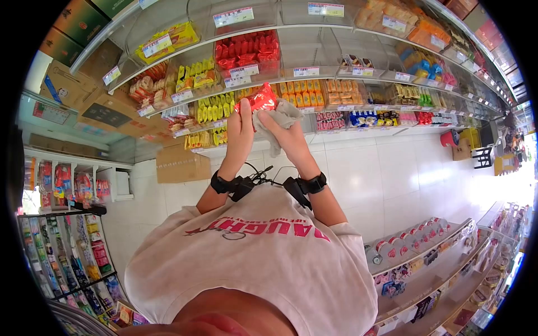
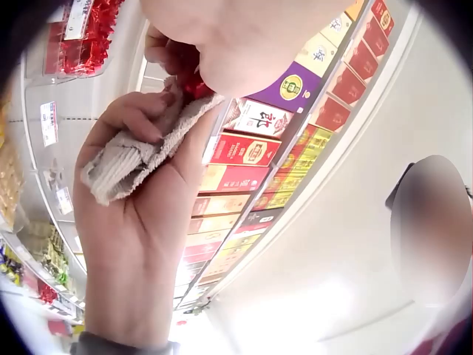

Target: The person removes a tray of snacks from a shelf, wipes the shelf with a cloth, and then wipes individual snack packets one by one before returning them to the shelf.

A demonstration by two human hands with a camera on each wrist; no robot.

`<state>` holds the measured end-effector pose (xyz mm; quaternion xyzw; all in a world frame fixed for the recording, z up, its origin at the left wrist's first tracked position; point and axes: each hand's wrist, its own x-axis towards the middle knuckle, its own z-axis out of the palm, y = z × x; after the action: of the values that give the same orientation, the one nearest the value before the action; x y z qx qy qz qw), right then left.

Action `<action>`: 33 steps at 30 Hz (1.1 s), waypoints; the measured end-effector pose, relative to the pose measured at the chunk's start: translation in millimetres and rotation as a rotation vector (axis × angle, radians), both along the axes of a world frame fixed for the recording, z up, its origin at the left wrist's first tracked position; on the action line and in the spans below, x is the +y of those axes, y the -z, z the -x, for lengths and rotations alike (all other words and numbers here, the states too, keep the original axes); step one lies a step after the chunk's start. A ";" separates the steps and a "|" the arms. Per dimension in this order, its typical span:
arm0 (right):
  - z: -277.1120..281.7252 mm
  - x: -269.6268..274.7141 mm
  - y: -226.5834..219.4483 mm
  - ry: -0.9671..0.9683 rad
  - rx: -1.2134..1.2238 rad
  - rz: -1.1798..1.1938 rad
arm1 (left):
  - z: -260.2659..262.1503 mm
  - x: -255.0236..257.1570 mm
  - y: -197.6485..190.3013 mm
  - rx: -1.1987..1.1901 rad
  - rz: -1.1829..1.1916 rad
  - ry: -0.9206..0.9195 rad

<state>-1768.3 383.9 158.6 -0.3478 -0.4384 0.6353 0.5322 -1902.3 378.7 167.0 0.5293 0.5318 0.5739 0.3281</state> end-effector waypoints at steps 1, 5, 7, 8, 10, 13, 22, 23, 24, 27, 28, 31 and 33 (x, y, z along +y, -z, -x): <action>3.8 0.5 -2.9 0.006 -0.005 -0.041 | 2.5 -0.1 1.4 -0.022 0.024 -0.011; 16.2 -1.1 -0.1 0.113 -0.257 -0.205 | 12.4 -4.1 0.6 -0.231 0.168 -0.009; 19.5 1.7 -5.3 0.172 -0.492 -0.425 | 22.8 -5.4 -3.3 -0.380 0.279 0.001; 23.4 1.9 -6.8 0.160 -0.512 -0.444 | 31.0 -2.8 5.9 -0.440 0.308 0.029; 33.4 1.6 -8.1 0.137 -0.549 -0.478 | 39.0 3.3 19.8 -0.609 0.243 0.040; 51.7 5.0 -7.3 0.056 -0.426 -0.387 | 48.1 -1.9 13.1 -0.506 0.233 -0.006; 69.5 4.8 -4.8 -0.094 -0.154 -0.039 | 110.9 0.9 42.3 -0.317 0.174 -0.012; 67.7 11.1 -2.0 -0.060 -0.211 -0.006 | 118.9 3.2 42.8 -0.285 0.163 0.028; 69.0 16.8 -2.6 -0.028 -0.271 0.028 | 125.6 3.3 39.1 -0.255 0.154 0.065; 95.2 16.2 6.0 0.035 -0.408 -0.151 | 132.9 -2.1 28.1 -0.385 0.240 0.209; 101.8 18.4 12.0 0.050 -0.485 -0.221 | 134.4 -3.1 27.8 -0.429 0.233 0.213; 107.6 24.0 26.0 0.091 -0.520 -0.198 | 148.6 -3.0 18.2 -0.509 0.215 0.286; 110.3 21.5 28.8 0.128 -0.513 -0.206 | 147.0 -4.8 26.1 -0.429 0.121 0.262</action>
<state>-1878.6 405.4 129.8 -0.4684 -0.5980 0.4438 0.4754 -2049.2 373.9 140.9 0.4395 0.4102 0.5928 0.5358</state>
